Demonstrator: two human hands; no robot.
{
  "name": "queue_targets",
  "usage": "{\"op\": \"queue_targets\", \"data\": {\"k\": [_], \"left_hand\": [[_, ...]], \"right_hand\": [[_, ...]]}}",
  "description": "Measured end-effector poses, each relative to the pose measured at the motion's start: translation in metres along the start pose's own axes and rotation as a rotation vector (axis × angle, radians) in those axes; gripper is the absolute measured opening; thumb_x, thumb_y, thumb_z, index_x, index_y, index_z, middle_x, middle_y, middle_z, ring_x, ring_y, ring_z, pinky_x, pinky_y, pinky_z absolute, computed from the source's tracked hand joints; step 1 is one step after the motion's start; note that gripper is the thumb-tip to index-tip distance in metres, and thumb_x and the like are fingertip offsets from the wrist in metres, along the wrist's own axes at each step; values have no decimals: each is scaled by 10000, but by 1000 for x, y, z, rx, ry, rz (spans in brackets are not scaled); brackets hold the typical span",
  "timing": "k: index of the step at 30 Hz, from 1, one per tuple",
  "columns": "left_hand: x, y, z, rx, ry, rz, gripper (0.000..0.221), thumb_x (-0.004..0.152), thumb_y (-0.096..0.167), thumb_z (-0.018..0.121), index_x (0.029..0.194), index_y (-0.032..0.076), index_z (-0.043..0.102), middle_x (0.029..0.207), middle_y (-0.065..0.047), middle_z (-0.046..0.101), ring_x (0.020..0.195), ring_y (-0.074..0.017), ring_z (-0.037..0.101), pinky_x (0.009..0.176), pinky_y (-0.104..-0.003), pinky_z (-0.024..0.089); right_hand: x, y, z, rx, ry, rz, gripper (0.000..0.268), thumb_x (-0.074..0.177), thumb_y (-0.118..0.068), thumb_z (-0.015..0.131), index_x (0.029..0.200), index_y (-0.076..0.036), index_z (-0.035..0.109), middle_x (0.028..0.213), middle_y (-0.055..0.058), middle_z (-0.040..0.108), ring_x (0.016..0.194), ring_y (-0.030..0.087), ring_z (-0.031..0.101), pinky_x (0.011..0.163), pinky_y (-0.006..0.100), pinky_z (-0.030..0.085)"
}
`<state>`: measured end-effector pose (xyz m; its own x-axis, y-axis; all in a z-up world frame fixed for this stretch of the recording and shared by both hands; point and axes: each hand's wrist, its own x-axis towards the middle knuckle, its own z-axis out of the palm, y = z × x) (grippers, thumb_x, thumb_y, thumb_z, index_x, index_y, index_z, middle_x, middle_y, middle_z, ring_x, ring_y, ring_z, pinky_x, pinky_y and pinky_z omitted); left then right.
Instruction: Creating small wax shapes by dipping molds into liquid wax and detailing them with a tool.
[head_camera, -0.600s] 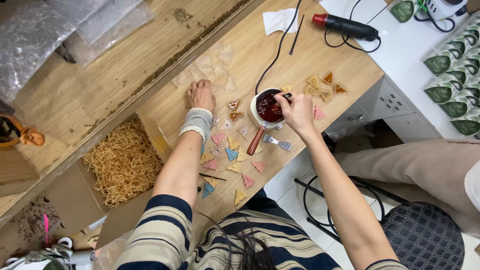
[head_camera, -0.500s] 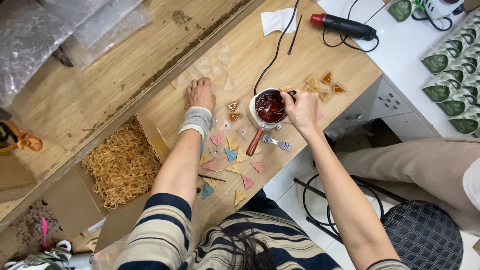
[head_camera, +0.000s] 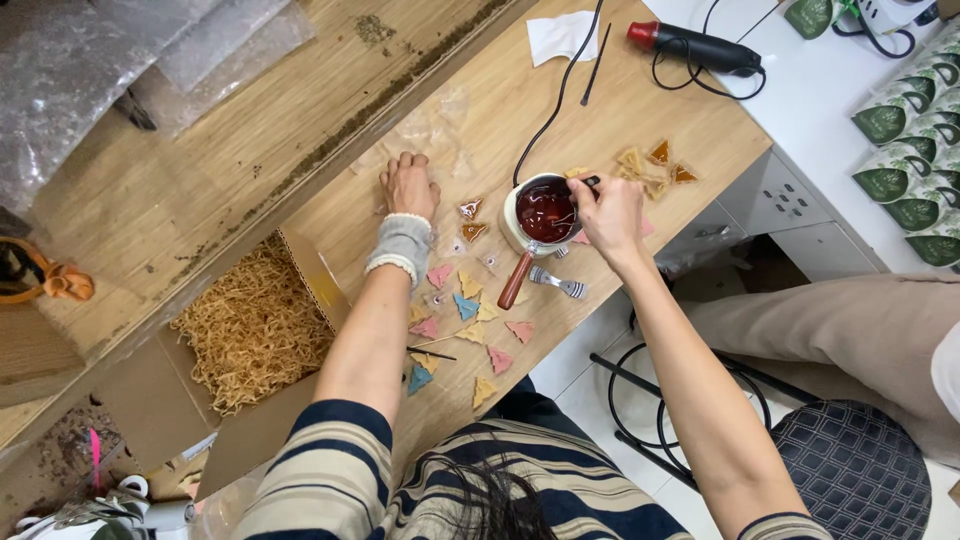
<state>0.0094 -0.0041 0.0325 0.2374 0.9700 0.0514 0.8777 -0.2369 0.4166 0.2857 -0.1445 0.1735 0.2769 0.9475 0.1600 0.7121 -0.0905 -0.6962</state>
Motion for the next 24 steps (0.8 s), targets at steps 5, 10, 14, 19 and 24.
{"op": "queue_targets", "data": {"k": [5,10,14,19,24], "left_hand": [[-39,28,-24,-315,214,-153,497,755,94,795,1221,23,638,1216,-177,610,1123,-379,581,984,-475,456],[-97,63,-55,-533,293,-209,507,778,93,795,1239,-3,608,1099,-166,636,1044,-344,636,930,-435,499],[-133,87,-75,-653,226,-169,477,799,96,773,1237,5,606,1118,-165,626,1056,-321,639,945,-405,515],[-148,103,-102,-626,196,-70,500,782,70,760,1247,0,591,1162,-177,617,1108,-341,622,974,-416,496],[-149,110,-116,-641,181,-43,526,789,62,739,1285,0,576,1177,-176,612,1116,-349,622,987,-414,497]], "right_hand": [[-9,-20,-6,1,-181,97,187,923,-196,735,993,-43,815,629,162,694,482,245,615,493,374,450],[1,2,-8,-86,-93,-117,191,943,-213,742,950,-37,816,666,129,716,512,193,643,558,334,492],[6,-7,6,39,-96,-120,176,952,-197,720,960,-43,805,692,117,726,549,185,677,545,313,516],[5,-14,-9,-83,-319,39,201,916,-237,758,954,-47,811,553,197,631,433,275,606,473,389,454],[22,11,-14,-151,-121,-182,191,950,-216,742,925,-42,818,614,159,679,481,227,623,520,377,486]]}}
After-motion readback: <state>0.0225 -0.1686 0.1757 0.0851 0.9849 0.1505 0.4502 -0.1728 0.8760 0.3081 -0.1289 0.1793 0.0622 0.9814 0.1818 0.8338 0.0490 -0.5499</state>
